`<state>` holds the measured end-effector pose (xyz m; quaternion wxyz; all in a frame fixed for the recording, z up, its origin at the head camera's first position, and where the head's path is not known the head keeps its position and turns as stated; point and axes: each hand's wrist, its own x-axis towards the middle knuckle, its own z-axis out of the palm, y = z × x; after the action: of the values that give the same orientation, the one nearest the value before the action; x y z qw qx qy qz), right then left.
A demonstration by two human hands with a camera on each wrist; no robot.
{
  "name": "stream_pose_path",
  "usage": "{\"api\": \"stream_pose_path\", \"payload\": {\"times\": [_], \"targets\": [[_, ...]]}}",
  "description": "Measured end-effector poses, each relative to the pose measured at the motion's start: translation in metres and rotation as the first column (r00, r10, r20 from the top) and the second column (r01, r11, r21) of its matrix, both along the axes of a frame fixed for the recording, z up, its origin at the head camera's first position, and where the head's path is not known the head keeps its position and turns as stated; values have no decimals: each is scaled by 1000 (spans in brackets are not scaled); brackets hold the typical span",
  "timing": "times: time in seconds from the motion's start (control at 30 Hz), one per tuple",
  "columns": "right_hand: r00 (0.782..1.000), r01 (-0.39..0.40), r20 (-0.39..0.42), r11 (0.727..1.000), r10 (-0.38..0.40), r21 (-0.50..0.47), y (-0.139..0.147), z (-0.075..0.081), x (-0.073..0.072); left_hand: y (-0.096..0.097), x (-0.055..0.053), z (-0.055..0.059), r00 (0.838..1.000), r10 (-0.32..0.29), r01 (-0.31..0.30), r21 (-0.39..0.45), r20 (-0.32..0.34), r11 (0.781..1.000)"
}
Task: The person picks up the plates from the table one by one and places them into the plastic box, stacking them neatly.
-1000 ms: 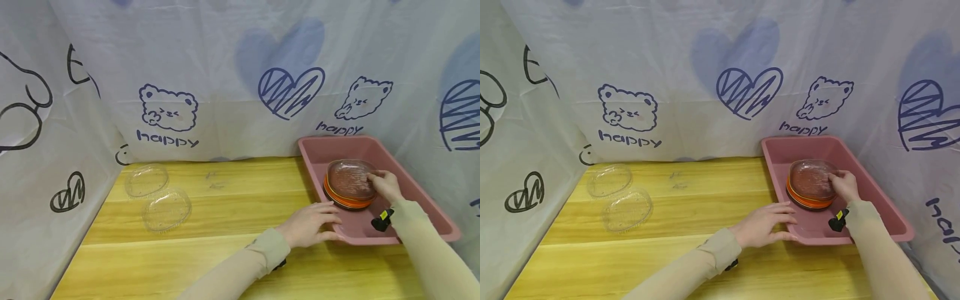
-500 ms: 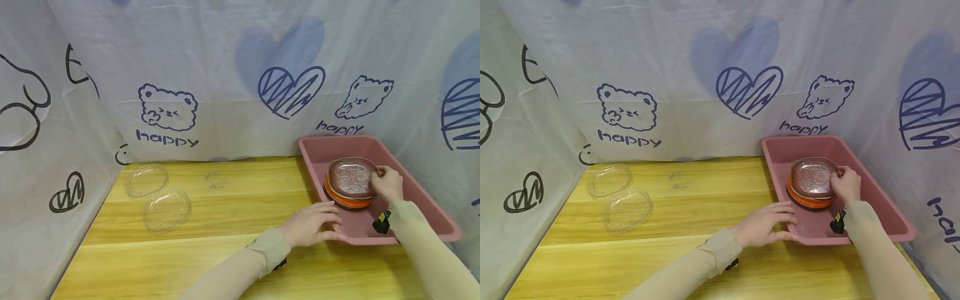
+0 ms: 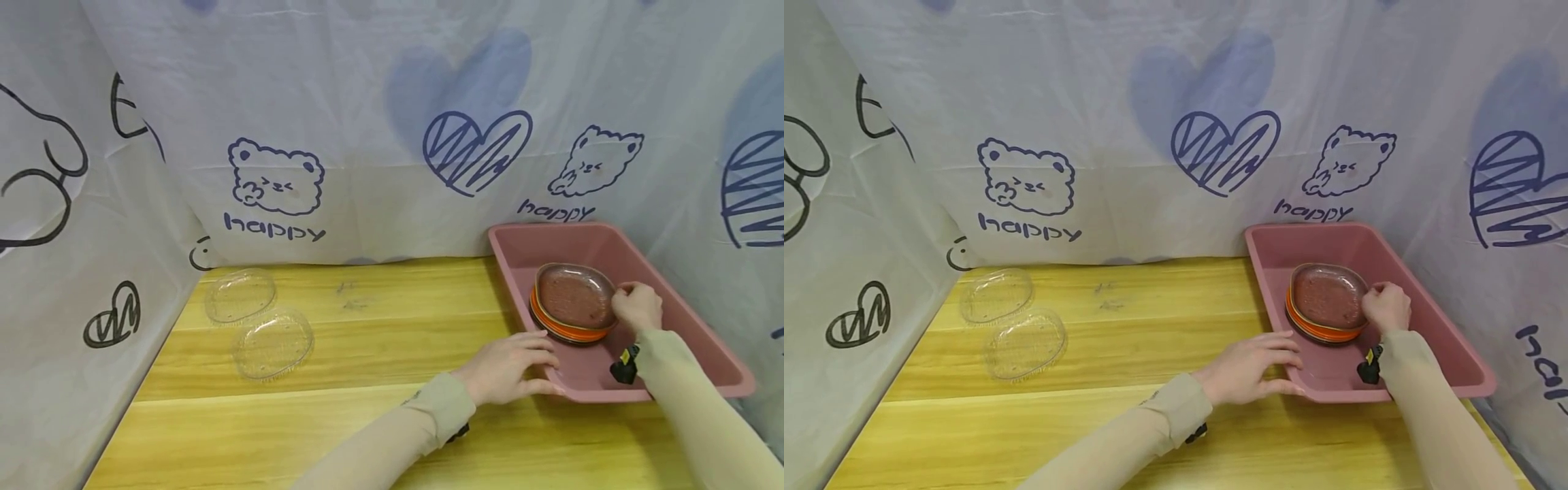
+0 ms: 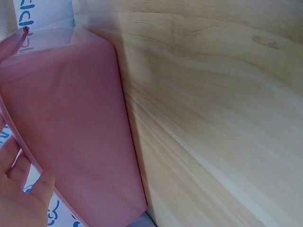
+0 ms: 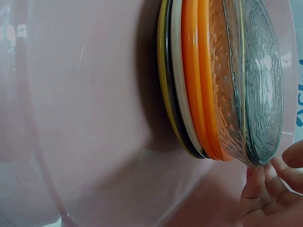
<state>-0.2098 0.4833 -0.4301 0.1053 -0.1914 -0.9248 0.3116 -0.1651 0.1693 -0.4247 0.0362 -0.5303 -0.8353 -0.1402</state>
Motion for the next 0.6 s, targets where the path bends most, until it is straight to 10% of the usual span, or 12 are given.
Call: {"api": "stream_pose_path", "payload": {"times": [0.6], "targets": [[989, -60, 136, 998, 57, 17, 11, -4, 1, 0, -1, -2, 1000, 13, -13, -12, -12, 1000]]}}
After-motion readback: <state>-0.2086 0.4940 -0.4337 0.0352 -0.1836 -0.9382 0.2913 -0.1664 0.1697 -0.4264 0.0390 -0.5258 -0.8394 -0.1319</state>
